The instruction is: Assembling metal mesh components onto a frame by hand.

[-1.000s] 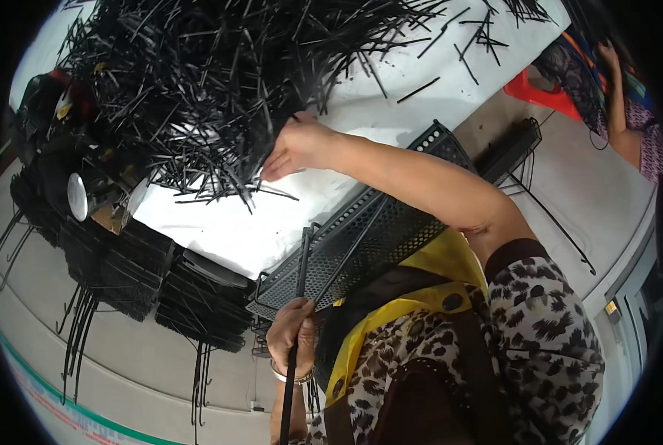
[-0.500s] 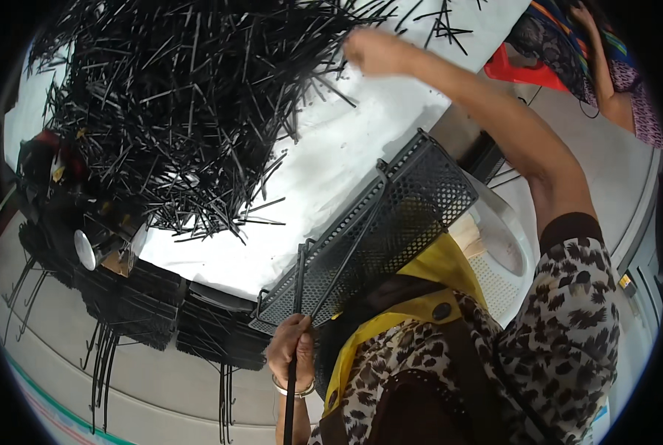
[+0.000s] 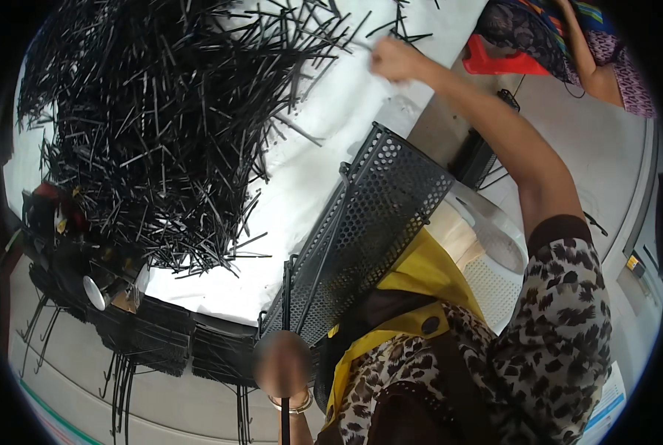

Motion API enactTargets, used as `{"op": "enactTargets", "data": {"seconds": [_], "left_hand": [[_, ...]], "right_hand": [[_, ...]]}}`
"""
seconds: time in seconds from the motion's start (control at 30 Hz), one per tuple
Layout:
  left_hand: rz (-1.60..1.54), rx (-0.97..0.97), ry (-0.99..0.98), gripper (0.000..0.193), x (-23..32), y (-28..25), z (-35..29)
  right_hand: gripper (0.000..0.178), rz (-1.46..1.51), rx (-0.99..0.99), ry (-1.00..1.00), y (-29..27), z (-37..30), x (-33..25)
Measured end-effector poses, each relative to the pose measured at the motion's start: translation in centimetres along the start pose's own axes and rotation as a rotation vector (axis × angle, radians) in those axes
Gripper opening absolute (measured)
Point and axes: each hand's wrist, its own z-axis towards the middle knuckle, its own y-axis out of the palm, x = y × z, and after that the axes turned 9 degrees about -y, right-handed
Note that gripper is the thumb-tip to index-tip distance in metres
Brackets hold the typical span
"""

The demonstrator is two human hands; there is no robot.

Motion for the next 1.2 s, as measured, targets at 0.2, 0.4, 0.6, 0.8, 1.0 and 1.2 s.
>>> {"op": "enactTargets", "data": {"seconds": [0.2, 0.4, 0.6, 0.8, 1.0, 1.2], "left_hand": [[0.118, -0.012, 0.002, 0.026, 0.5, 0.9, 1.3], [0.063, -0.015, 0.122, 0.025, 2.2, 1.3, 2.9], [0.158, 0.097, -0.001, 0.024, 3.9, 2.1, 5.4], [0.166, 0.113, -0.023, 0.024, 5.0, 2.6, 7.0], [0.161, 0.109, -0.013, 0.024, 4.3, 2.0, 7.1], [0.3, 0.239, 0.13, 0.035, 3.1, 1.3, 6.4]], "right_hand": [[0.02, -0.218, 0.606, -0.537, -3.9, 3.4, -0.4], [0.018, 0.06, 0.484, -0.086, -1.1, -9.3, 11.5], [0.028, -0.136, 0.067, 0.552, 9.2, -28.8, 19.2], [0.044, 0.26, -0.173, 0.765, 11.4, -30.6, 15.3], [0.03, -0.18, -0.383, 0.581, 13.9, -28.6, 13.5], [0.028, -0.167, -0.511, 0.58, 12.1, -26.4, 10.7]]}}
